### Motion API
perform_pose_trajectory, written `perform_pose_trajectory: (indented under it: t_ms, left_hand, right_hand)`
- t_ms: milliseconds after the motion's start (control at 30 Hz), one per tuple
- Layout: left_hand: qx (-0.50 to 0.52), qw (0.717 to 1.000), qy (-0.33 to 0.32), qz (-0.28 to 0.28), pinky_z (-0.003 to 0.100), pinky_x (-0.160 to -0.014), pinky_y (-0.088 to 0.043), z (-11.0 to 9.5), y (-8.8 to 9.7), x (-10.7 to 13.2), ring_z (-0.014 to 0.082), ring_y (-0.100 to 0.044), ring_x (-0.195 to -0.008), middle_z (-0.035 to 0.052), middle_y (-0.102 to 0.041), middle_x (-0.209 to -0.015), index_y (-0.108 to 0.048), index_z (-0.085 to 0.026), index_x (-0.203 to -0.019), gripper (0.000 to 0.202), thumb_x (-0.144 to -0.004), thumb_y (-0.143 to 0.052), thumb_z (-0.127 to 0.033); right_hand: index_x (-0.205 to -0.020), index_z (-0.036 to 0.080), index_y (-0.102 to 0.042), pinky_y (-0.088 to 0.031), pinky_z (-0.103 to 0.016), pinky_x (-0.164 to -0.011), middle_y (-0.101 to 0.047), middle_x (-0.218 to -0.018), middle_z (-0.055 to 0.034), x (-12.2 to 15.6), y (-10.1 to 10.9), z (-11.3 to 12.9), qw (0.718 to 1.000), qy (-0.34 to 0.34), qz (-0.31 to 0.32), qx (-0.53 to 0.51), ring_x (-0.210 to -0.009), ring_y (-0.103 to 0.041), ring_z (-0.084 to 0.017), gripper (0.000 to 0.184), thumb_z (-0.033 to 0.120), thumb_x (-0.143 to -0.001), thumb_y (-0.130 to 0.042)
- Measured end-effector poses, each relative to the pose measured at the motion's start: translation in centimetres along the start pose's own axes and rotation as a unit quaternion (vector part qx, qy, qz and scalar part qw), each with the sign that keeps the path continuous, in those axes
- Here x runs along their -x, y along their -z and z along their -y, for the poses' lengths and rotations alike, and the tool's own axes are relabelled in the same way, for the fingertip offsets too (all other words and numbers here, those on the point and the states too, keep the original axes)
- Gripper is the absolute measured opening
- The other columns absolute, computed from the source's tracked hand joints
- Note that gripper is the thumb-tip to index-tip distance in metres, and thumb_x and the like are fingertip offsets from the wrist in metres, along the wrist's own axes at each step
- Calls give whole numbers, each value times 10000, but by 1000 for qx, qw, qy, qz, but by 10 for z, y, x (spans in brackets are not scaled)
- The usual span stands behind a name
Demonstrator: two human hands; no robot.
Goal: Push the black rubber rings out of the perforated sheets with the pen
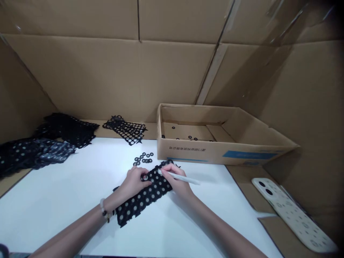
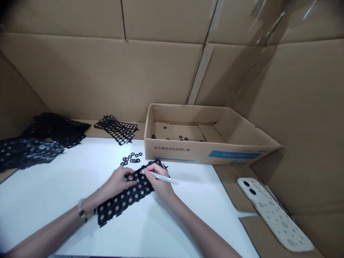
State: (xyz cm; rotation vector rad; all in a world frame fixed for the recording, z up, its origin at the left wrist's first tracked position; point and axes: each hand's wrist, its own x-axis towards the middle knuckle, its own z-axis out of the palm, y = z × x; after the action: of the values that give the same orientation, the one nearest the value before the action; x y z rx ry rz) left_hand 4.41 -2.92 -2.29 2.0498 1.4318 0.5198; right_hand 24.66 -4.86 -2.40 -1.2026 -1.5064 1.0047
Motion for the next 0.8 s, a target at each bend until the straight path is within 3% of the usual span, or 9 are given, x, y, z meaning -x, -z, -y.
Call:
perform_pose_trajectory:
  t_ms: [67, 267, 500, 800]
  left_hand:
    - [28, 999, -16, 10, 319, -777, -428, -1, 3, 1, 222, -603, -809, 26, -699, -792, -681, -180, -752, 125, -752, -654, -302]
    - [139, 988, -46, 47, 283, -736, -448, -8, 11, 2, 190, -613, -772, 20, -695, -793, -666, -161, -798, 189, -851, -541, -293]
    - [128, 989, -60, 34, 253, -665, -445, -15, 18, 3, 173, -600, -722, 19, -680, -739, -680, -147, -761, 267, -857, -553, -361]
    - [113, 987, -112, 33, 268, -718, -466, -14, 19, 3, 181, -621, -755, 43, -681, -778, -692, -168, -755, 274, -882, -548, -363]
  right_hand:
    - [-763, 195, -619, -466, -286, -689, -670, -793, -25, 0, 2, 2, 1000, 9, 5, 9, -758, -612, -183, 195, 358, -863, -578]
    - [-780, 210, -634, -503, -311, -752, -707, -872, -45, 2, 2, 9, 995, 69, 29, 69, -812, -654, -194, 94, 276, -838, -602]
    - [-787, 213, -646, -529, -321, -778, -721, -892, -49, 5, 5, 16, 991, 103, 49, 65, -830, -677, -196, 91, 266, -846, -601]
    - [-802, 222, -658, -541, -325, -766, -730, -890, -52, 7, 6, 13, 989, 119, 57, 64, -819, -686, -198, 108, 292, -861, -601]
